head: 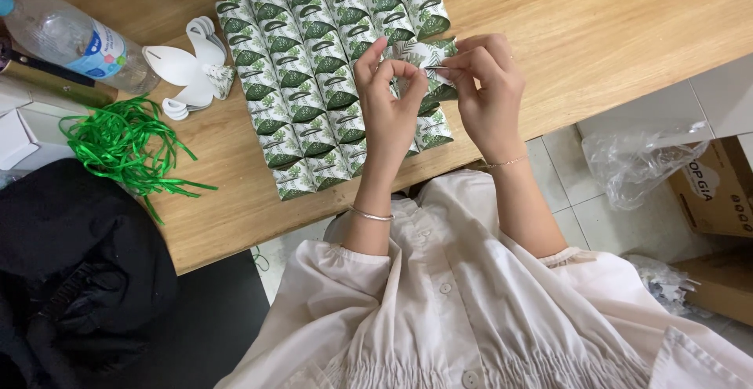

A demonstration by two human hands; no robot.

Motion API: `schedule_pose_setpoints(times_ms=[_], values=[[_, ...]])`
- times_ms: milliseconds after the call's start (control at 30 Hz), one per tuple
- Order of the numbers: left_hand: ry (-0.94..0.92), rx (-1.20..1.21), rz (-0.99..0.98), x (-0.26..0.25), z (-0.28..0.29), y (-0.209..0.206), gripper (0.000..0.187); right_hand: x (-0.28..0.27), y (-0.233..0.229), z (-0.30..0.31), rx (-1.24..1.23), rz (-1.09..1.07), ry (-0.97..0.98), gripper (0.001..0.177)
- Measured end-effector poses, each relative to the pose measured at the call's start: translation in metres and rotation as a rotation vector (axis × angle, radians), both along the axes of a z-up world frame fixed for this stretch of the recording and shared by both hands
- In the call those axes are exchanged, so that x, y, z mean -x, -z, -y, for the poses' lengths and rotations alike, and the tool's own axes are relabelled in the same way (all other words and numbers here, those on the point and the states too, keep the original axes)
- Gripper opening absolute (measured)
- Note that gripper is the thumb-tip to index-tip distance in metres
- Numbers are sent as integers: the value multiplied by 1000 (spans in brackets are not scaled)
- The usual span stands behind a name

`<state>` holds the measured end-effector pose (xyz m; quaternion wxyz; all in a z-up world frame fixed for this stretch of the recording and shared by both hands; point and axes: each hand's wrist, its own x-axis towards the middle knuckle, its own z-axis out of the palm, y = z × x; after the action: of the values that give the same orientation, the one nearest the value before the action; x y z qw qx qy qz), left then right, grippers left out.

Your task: Assembling small paper gift boxes and tying them with a decorative green ribbon.

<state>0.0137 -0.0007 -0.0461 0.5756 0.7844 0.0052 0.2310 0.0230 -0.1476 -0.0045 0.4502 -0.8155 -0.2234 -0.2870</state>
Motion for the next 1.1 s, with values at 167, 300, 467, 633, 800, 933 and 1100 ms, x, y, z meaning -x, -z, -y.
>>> schedule_pose_setpoints(times_ms=[167, 300, 467, 633, 800, 933, 1100], values=[[-10, -39, 6, -2, -3, -3, 17, -1, 4, 4, -29, -75, -11, 16], [21, 4, 0, -6, -13, 20, 27, -7, 3, 19, -45, -112, -23, 14], [123, 341, -160, -12, -34, 28, 35, -41, 19, 56, 124, -296, 90, 20], [65, 284, -251, 3, -95, 30, 25, -93, 77, 84, 203, -319, 18, 21], [-33, 246, -374, 49, -156, 85, 18, -136, 140, 86, 152, -597, -101, 16], [-125, 172, -600, 88, -165, 78, 19, -158, 170, 74, 99, -657, -166, 15], [-125, 243, -616, 113, -187, 105, 24, -178, 202, 63, 133, -648, -152, 16]])
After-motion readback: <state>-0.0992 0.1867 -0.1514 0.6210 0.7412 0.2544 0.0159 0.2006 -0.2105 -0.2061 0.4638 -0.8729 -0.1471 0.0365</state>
